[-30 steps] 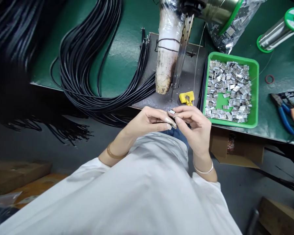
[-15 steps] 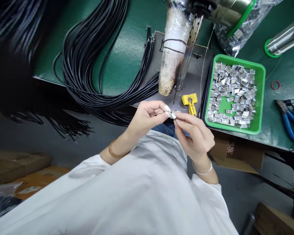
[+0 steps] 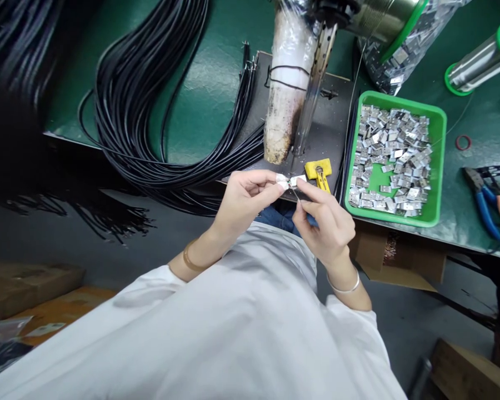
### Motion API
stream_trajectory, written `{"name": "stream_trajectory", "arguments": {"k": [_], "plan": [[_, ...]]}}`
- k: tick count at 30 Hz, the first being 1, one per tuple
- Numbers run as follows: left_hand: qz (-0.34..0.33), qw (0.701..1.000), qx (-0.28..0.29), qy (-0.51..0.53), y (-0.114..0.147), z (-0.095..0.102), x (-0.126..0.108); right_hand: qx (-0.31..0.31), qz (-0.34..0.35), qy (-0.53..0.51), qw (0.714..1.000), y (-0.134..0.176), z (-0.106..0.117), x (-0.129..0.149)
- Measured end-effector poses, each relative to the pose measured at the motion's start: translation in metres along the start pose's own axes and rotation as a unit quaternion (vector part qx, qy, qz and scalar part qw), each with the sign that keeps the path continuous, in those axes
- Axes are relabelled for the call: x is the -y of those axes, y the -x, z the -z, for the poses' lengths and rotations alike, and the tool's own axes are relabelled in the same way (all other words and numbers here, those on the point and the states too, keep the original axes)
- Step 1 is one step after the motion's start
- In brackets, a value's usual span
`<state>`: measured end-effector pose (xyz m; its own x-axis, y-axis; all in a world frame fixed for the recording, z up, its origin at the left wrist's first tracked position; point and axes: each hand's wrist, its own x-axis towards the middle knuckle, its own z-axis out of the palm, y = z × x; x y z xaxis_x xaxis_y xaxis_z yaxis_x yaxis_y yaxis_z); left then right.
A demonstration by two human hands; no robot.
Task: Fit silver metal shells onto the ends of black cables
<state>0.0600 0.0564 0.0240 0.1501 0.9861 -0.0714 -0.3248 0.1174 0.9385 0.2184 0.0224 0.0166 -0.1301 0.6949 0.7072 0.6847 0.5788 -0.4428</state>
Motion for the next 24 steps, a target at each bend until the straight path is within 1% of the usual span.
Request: {"name": "stream_trajectory", "arguments": {"k": [4, 10, 15, 20, 24], "plan": [[-0.016, 0.999, -0.032, -0.02, -0.0039, -0.0039, 0.0013, 0.008, 0.036, 0.036, 0.999, -0.002, -0.0012, -0.0035], [-0.031, 0.999, -0.035, -0.028, -0.0053, -0.0055, 0.0018, 0.004, 0.035, 0.028, 0.999, -0.0063, -0.0016, -0.0048], [-0.044, 0.996, -0.053, -0.058, -0.004, -0.0064, -0.0031, 0.006, 0.042, 0.033, 0.999, -0.0097, 0.0003, -0.0019], [-0.05, 0.998, -0.034, -0.034, -0.0049, -0.0055, -0.0006, 0.0, 0.034, 0.03, 0.999, -0.0079, -0.0003, -0.0032], [-0.042, 0.998, -0.032, -0.033, -0.0053, -0.005, 0.0017, 0.002, 0.037, 0.03, 0.999, -0.0088, -0.0008, -0.0053]]}}
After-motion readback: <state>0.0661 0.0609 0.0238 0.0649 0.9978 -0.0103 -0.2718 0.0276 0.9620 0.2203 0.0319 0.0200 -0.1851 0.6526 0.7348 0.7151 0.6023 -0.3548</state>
